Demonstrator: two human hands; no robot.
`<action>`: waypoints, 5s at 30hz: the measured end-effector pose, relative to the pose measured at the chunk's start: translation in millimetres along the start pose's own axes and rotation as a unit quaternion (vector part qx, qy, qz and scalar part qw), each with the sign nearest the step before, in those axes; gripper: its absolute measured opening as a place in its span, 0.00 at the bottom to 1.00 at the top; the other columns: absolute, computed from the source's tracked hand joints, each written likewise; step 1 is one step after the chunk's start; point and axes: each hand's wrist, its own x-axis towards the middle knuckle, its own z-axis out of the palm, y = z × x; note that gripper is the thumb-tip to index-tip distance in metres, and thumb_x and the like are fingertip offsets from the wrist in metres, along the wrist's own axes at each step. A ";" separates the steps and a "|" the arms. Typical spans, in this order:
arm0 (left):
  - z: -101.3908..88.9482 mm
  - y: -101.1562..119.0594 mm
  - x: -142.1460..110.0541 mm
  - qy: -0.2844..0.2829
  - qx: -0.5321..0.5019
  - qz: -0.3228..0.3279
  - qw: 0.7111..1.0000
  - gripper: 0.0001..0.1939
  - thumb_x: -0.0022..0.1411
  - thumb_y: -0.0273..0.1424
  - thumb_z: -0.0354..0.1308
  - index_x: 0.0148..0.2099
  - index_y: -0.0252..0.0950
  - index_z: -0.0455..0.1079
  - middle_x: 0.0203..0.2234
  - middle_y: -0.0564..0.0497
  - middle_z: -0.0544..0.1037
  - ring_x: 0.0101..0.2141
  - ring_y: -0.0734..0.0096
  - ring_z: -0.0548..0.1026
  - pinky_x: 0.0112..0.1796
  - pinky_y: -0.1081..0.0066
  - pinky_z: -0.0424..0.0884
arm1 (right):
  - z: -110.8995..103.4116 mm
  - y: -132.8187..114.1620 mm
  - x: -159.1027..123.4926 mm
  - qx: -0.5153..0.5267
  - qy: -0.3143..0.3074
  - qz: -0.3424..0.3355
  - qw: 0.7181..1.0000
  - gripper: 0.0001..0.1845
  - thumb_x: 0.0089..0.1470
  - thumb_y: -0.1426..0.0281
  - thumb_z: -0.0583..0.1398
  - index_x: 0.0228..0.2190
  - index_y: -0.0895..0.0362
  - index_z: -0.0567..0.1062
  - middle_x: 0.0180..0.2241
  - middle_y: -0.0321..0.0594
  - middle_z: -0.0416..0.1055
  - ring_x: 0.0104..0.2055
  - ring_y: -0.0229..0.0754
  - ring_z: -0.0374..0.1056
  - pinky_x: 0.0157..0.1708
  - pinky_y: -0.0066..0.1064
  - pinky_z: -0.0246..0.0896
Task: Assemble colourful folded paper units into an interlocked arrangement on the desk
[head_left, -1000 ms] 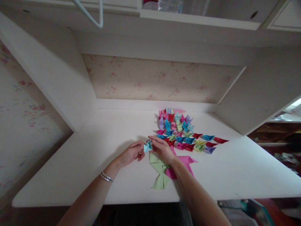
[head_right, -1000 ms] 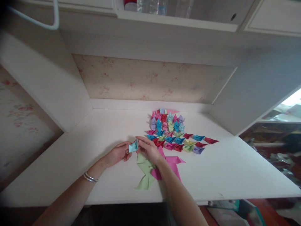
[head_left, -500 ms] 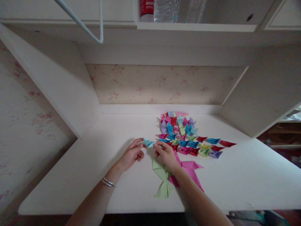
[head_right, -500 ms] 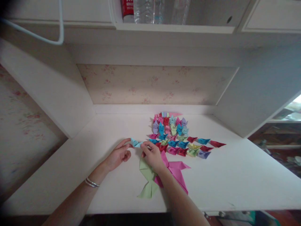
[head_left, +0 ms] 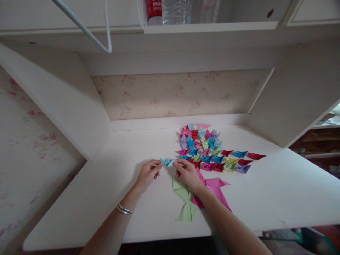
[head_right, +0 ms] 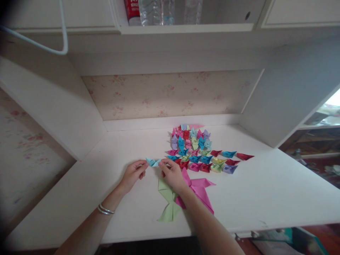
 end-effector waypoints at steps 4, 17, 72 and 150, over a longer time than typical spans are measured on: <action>-1.0 -2.4 1.1 0.015 0.024 0.022 0.999 0.21 0.54 0.46 0.61 0.39 0.31 0.73 0.14 0.58 0.65 0.16 0.80 0.60 0.17 0.78 0.55 | -0.4 1.2 0.1 -0.010 0.006 -0.001 1.000 0.18 0.49 0.53 0.61 0.32 0.55 0.73 0.15 0.29 0.63 0.16 0.34 0.56 0.17 0.26 0.47; -4.0 4.5 0.8 0.046 0.005 0.023 0.999 0.21 0.54 0.46 0.61 0.37 0.32 0.72 0.14 0.60 0.62 0.16 0.81 0.58 0.17 0.78 0.52 | -0.5 2.8 0.5 -0.036 0.017 0.005 0.999 0.13 0.51 0.57 0.59 0.29 0.54 0.69 0.15 0.27 0.61 0.16 0.33 0.54 0.17 0.25 0.47; -3.7 10.0 -3.6 -0.005 0.081 0.053 0.995 0.18 0.54 0.44 0.60 0.36 0.33 0.75 0.20 0.55 0.69 0.20 0.78 0.61 0.22 0.76 0.55 | 1.4 6.3 -3.3 -0.063 0.011 -0.042 0.997 0.17 0.54 0.53 0.57 0.32 0.55 0.71 0.14 0.27 0.56 0.15 0.33 0.50 0.16 0.25 0.47; -6.9 3.9 -67.5 0.092 0.418 0.157 0.890 0.15 0.64 0.36 0.48 0.43 0.38 0.74 0.40 0.48 0.78 0.41 0.67 0.75 0.46 0.67 0.68 | -234.5 17.6 -117.6 -0.600 0.168 -0.099 0.776 0.27 0.55 0.52 0.49 0.47 0.53 0.73 0.52 0.44 0.69 0.51 0.51 0.67 0.51 0.42 0.61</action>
